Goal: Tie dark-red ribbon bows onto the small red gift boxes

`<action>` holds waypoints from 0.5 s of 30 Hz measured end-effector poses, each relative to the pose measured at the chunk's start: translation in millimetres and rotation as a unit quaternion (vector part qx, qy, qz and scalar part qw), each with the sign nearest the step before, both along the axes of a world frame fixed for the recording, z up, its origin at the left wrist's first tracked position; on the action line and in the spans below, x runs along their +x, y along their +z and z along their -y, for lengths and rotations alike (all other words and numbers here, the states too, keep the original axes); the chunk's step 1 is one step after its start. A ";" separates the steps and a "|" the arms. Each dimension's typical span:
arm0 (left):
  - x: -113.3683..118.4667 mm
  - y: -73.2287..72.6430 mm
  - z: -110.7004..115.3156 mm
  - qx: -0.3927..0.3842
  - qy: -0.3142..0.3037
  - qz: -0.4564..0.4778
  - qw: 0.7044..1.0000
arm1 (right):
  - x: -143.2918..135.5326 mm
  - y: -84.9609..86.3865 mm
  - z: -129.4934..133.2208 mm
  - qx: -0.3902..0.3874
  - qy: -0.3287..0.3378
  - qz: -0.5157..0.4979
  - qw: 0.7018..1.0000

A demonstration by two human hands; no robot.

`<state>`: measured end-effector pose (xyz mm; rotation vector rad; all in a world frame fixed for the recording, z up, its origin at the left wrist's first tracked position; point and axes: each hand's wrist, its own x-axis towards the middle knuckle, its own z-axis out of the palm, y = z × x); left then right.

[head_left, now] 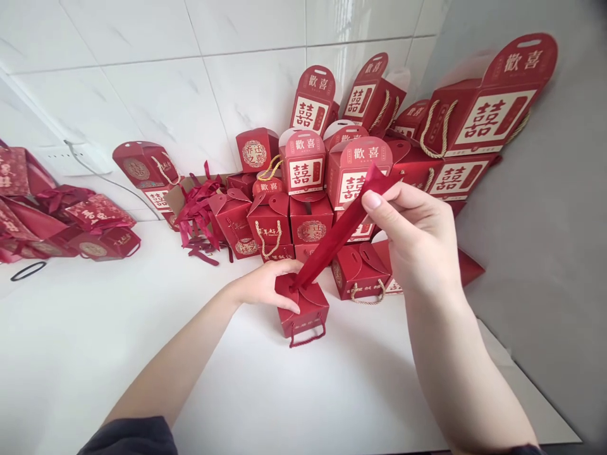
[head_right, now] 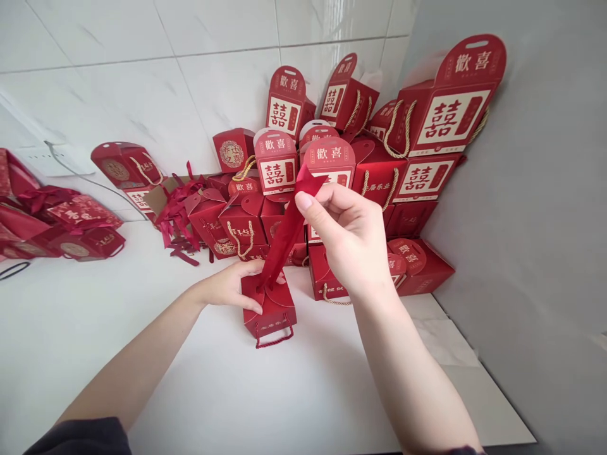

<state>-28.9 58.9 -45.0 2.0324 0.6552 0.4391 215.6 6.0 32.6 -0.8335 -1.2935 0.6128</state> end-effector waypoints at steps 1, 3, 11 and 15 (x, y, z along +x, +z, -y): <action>0.2 -4.6 0.4 -0.017 0.011 0.017 1.000 | 0.1 -0.3 -0.8 0.004 -0.007 -0.001 1.000; 2.2 -16.0 1.6 -0.065 0.032 0.059 0.996 | 0.1 -1.0 -2.0 0.007 -0.023 -0.001 1.000; 26.6 -34.3 11.7 -0.150 -0.001 0.152 0.977 | -22.0 6.3 -6.0 -0.005 0.045 0.048 0.998; 29.5 -31.3 9.9 -0.118 -0.044 0.145 0.981 | -41.9 14.8 -9.6 -0.013 0.135 0.118 0.984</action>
